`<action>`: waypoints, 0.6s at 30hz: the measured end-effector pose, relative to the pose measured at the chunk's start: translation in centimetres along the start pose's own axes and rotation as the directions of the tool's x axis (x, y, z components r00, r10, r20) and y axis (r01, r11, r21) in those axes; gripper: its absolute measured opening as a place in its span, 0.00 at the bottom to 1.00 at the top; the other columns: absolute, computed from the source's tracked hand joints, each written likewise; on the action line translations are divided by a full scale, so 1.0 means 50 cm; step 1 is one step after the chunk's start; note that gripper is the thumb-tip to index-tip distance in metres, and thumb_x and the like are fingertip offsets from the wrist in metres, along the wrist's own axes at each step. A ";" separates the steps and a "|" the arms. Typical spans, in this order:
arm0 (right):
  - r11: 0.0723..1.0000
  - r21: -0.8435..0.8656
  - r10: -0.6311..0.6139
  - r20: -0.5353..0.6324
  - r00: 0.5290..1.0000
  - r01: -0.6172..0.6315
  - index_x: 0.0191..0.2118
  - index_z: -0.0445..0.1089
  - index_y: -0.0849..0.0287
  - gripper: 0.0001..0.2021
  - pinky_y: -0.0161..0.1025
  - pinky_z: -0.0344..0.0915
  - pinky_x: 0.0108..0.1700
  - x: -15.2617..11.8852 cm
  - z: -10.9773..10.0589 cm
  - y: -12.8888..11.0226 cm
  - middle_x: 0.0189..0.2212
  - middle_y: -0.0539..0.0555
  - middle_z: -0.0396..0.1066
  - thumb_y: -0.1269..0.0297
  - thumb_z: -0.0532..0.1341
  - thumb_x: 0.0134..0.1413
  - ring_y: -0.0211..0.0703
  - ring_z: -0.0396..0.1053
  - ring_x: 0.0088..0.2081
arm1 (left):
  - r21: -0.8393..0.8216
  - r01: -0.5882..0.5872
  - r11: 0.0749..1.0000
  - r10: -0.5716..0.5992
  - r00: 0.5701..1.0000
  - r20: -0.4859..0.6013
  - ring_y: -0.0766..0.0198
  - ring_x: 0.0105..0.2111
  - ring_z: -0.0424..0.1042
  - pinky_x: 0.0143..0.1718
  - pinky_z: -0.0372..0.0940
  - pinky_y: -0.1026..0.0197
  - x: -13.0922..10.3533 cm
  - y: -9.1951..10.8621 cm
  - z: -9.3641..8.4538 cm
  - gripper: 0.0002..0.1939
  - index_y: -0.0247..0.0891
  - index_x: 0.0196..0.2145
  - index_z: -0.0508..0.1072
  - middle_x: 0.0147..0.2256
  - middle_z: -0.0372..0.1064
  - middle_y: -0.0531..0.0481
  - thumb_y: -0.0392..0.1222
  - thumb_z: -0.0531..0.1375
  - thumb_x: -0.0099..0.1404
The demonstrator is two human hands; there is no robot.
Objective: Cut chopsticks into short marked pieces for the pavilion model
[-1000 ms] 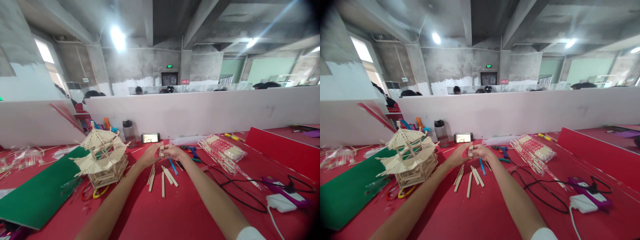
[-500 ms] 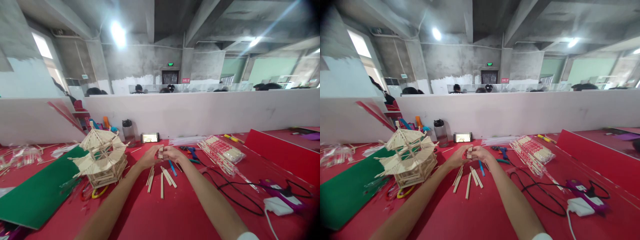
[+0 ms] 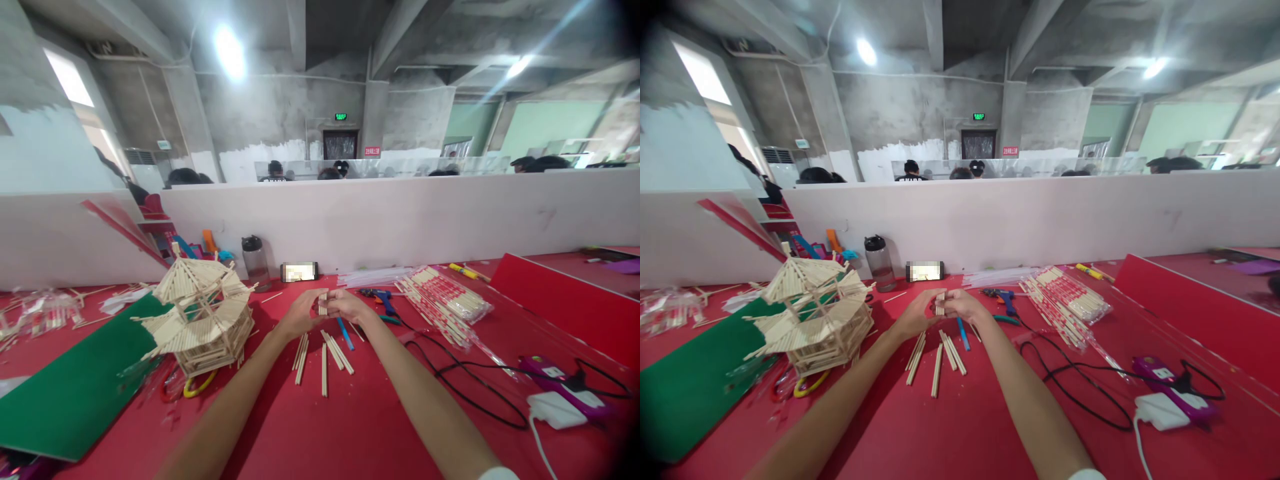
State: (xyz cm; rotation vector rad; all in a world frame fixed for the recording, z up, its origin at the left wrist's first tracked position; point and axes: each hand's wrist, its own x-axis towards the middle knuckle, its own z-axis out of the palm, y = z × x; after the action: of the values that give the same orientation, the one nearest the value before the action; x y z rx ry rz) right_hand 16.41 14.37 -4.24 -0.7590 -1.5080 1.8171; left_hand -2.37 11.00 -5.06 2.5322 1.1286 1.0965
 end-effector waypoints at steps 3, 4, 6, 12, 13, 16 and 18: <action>1.000 -0.005 -0.019 0.001 1.000 0.019 0.39 0.74 0.64 0.21 0.39 0.71 0.37 -0.003 0.003 -0.007 0.31 0.57 0.77 0.56 0.73 0.39 0.42 0.75 0.31 | -0.020 -0.024 1.000 0.023 0.999 -0.027 0.51 0.59 0.62 0.60 0.58 0.46 0.002 0.000 -0.001 0.35 0.39 0.62 0.59 0.59 0.61 0.40 0.48 0.65 0.60; 1.000 -0.009 -0.030 0.003 1.000 0.030 0.39 0.74 0.64 0.22 0.39 0.71 0.36 -0.003 0.004 -0.010 0.32 0.57 0.77 0.56 0.73 0.39 0.42 0.75 0.31 | -0.032 -0.031 0.999 0.030 0.999 -0.038 0.50 0.60 0.60 0.61 0.57 0.45 0.002 0.001 -0.003 0.37 0.39 0.63 0.57 0.60 0.60 0.39 0.49 0.65 0.60; 0.998 -0.013 -0.053 0.012 0.999 0.053 0.40 0.74 0.64 0.22 0.40 0.71 0.37 -0.005 0.004 -0.014 0.33 0.57 0.77 0.55 0.73 0.40 0.43 0.75 0.32 | -0.056 -0.031 0.998 0.029 0.998 -0.048 0.49 0.61 0.59 0.61 0.57 0.44 0.003 0.004 -0.008 0.40 0.40 0.64 0.54 0.62 0.57 0.38 0.51 0.65 0.59; 1.000 -0.018 -0.015 0.039 0.999 0.016 0.40 0.75 0.64 0.23 0.41 0.71 0.39 -0.013 0.003 -0.018 0.33 0.57 0.77 0.54 0.73 0.38 0.42 0.75 0.31 | -0.064 -0.001 0.998 0.002 1.000 0.010 0.51 0.59 0.61 0.60 0.58 0.44 -0.001 0.012 -0.019 0.39 0.41 0.64 0.53 0.60 0.60 0.39 0.51 0.64 0.60; 1.000 -0.018 0.000 0.042 0.999 0.000 0.40 0.75 0.64 0.23 0.40 0.70 0.39 -0.015 0.004 -0.019 0.33 0.56 0.77 0.54 0.73 0.38 0.41 0.74 0.30 | -0.056 0.011 0.998 -0.010 1.000 0.013 0.51 0.59 0.61 0.60 0.58 0.45 -0.002 0.014 -0.019 0.39 0.41 0.64 0.53 0.60 0.60 0.39 0.51 0.64 0.60; 0.999 -0.006 0.032 0.029 0.999 -0.031 0.41 0.74 0.63 0.24 0.41 0.70 0.40 -0.019 0.007 -0.022 0.33 0.56 0.77 0.52 0.73 0.39 0.42 0.74 0.31 | -0.032 0.034 0.999 -0.033 0.999 0.024 0.52 0.59 0.61 0.60 0.58 0.46 -0.005 0.018 -0.020 0.39 0.41 0.63 0.54 0.60 0.60 0.39 0.50 0.64 0.60; 0.999 -0.003 0.048 0.009 0.999 -0.048 0.41 0.74 0.63 0.25 0.42 0.70 0.40 -0.020 0.008 -0.024 0.32 0.56 0.77 0.51 0.73 0.38 0.44 0.75 0.32 | -0.026 0.039 0.999 -0.039 0.999 0.028 0.52 0.60 0.61 0.60 0.58 0.46 -0.006 0.019 -0.020 0.38 0.42 0.63 0.53 0.60 0.59 0.39 0.50 0.64 0.60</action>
State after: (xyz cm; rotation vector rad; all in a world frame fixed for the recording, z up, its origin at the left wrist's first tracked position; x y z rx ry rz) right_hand 16.88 13.49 -2.94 -0.7963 -1.5106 1.8563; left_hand -2.63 9.99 -4.13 2.4864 1.1441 1.0572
